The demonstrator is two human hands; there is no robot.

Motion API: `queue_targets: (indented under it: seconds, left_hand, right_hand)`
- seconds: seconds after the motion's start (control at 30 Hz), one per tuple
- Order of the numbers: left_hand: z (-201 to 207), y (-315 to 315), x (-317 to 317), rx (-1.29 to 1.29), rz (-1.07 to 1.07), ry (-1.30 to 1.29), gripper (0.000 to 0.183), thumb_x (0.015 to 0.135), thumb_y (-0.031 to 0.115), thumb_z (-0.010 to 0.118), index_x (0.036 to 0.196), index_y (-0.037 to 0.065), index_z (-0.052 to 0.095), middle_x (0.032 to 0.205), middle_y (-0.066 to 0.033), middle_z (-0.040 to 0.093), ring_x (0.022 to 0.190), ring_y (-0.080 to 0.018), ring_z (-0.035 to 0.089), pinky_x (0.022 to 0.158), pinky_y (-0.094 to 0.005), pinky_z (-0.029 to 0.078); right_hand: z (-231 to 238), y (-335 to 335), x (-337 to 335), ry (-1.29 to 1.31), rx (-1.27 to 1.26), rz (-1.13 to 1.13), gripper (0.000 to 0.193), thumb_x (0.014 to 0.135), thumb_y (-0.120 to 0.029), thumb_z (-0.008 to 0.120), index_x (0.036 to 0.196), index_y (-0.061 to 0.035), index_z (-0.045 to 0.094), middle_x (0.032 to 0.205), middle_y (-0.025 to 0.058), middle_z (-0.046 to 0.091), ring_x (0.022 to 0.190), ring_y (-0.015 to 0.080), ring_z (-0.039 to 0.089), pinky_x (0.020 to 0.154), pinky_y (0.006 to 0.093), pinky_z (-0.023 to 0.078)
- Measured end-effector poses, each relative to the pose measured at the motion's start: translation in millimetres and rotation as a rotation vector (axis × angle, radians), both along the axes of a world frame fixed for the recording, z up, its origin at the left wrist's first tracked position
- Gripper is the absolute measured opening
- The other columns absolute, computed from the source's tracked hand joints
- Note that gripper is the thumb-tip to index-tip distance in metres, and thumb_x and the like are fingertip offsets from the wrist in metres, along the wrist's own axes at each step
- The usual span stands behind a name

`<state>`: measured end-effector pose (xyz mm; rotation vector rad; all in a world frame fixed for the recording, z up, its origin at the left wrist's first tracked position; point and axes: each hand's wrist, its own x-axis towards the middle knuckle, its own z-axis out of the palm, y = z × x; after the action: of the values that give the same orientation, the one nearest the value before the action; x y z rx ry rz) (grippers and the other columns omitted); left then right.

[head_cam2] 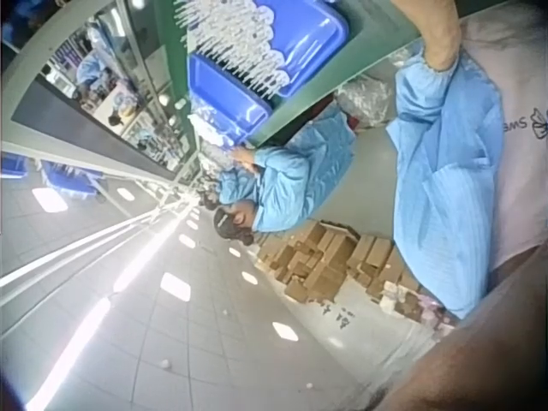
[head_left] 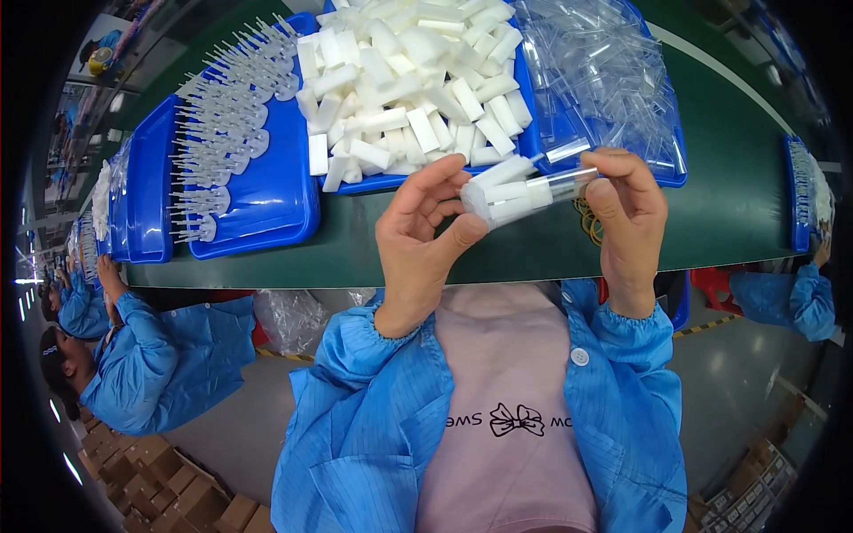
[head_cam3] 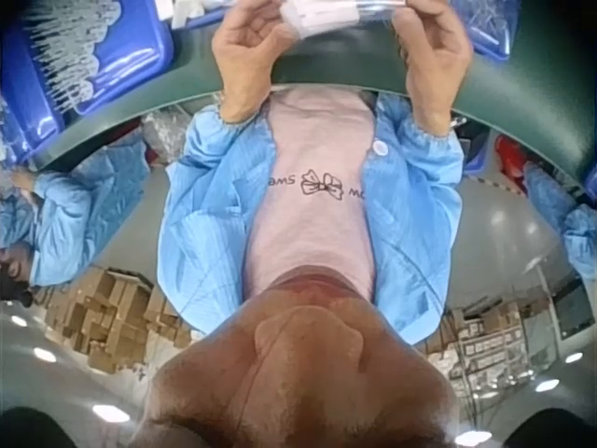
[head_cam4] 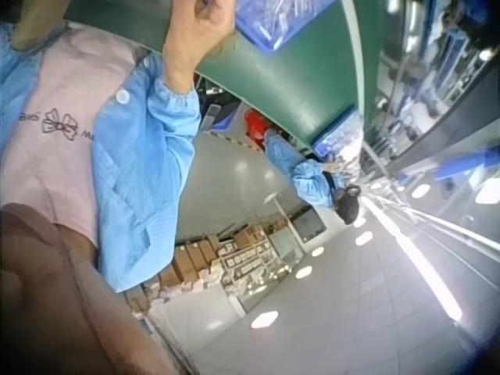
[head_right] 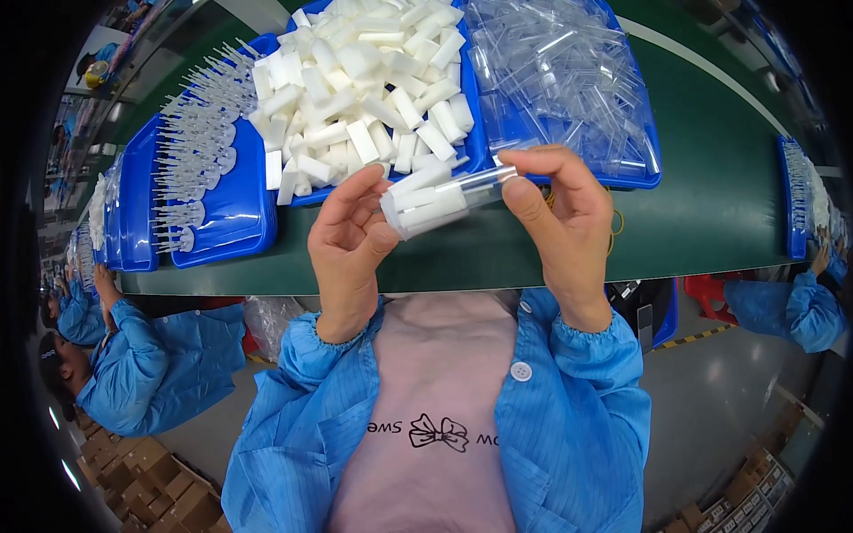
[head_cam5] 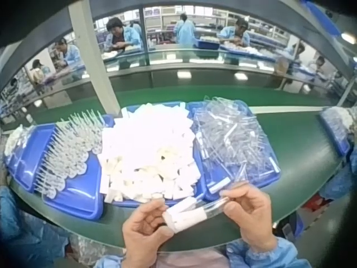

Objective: The person assembles foam pads into plastic housings by hand, then bundles the assembled components with rubber bands.

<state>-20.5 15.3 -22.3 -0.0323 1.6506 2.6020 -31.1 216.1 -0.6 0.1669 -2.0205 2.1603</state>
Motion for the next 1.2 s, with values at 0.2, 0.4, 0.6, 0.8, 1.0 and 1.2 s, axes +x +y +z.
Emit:
queue_targets:
  seconds: [0.2, 0.4, 0.6, 0.8, 1.0, 1.2]
  left_hand:
    - [-8.3, -3.3, 2.5, 0.084, -0.109, -0.03, 0.047, 0.072, -0.007, 0.071, 0.116, -0.004, 0.053, 0.113, -0.0106, 0.051, 0.096, -0.0164, 0.059, 0.082, -0.0266, 0.051]
    - [1.5, -0.5, 2.6, -0.235, -0.03, 0.29, 0.044, 0.068, -0.01, 0.073, 0.109, -0.003, 0.061, 0.11, -0.0105, 0.052, 0.096, -0.0175, 0.059, 0.083, -0.0286, 0.052]
    - [11.3, -2.2, 7.2, -0.241, 0.009, 0.35, 0.048, 0.066, -0.008, 0.075, 0.111, -0.001, 0.063, 0.108, -0.0104, 0.054, 0.094, -0.0177, 0.058, 0.082, -0.0279, 0.052]
    - [15.3, -2.5, 12.8, -0.267, 0.037, 0.365, 0.048, 0.063, -0.003, 0.079, 0.109, 0.0, 0.064, 0.104, -0.0095, 0.057, 0.092, -0.0176, 0.057, 0.079, -0.027, 0.05]
    - [17.6, -3.3, 14.8, -0.29, 0.051, 0.366, 0.048, 0.061, 0.001, 0.081, 0.106, 0.0, 0.066, 0.102, -0.0093, 0.059, 0.091, -0.018, 0.057, 0.078, -0.0267, 0.048]
    - [16.3, -4.1, 12.9, -0.315, 0.049, 0.378, 0.047, 0.061, 0.002, 0.081, 0.105, 0.0, 0.067, 0.101, -0.0089, 0.059, 0.091, -0.0177, 0.057, 0.077, -0.0263, 0.048]
  right_hand:
    - [0.8, 4.7, 3.0, -0.15, -0.199, 0.038, 0.02, 0.083, -0.007, 0.066, 0.1, 0.0001, 0.058, 0.096, 0.0062, 0.058, 0.09, 0.0107, 0.053, 0.081, 0.0225, 0.041]
    - [0.2, 7.2, 0.2, -0.027, -0.135, 0.071, 0.015, 0.082, -0.005, 0.066, 0.095, -0.0016, 0.059, 0.094, 0.0069, 0.059, 0.09, 0.0136, 0.054, 0.082, 0.0253, 0.042]
    - [3.5, -3.3, 6.3, 0.255, 0.018, -0.022, 0.015, 0.079, -0.005, 0.068, 0.093, -0.004, 0.062, 0.094, 0.0084, 0.063, 0.093, 0.0184, 0.053, 0.088, 0.0328, 0.039]
    - [14.5, -5.8, 12.1, 0.392, 0.172, -0.067, 0.018, 0.073, -0.007, 0.073, 0.089, -0.0056, 0.064, 0.09, 0.0072, 0.066, 0.096, 0.0214, 0.051, 0.093, 0.0401, 0.035]
    - [20.3, -10.6, 14.6, 0.373, 0.181, -0.057, 0.017, 0.069, -0.005, 0.074, 0.084, -0.006, 0.066, 0.089, 0.0062, 0.066, 0.094, 0.0222, 0.052, 0.091, 0.0407, 0.037]
    - [25.4, -14.7, 10.1, 0.381, 0.272, -0.033, 0.017, 0.066, 0.0, 0.074, 0.08, -0.0056, 0.067, 0.087, 0.0055, 0.066, 0.093, 0.0228, 0.052, 0.087, 0.0377, 0.039]
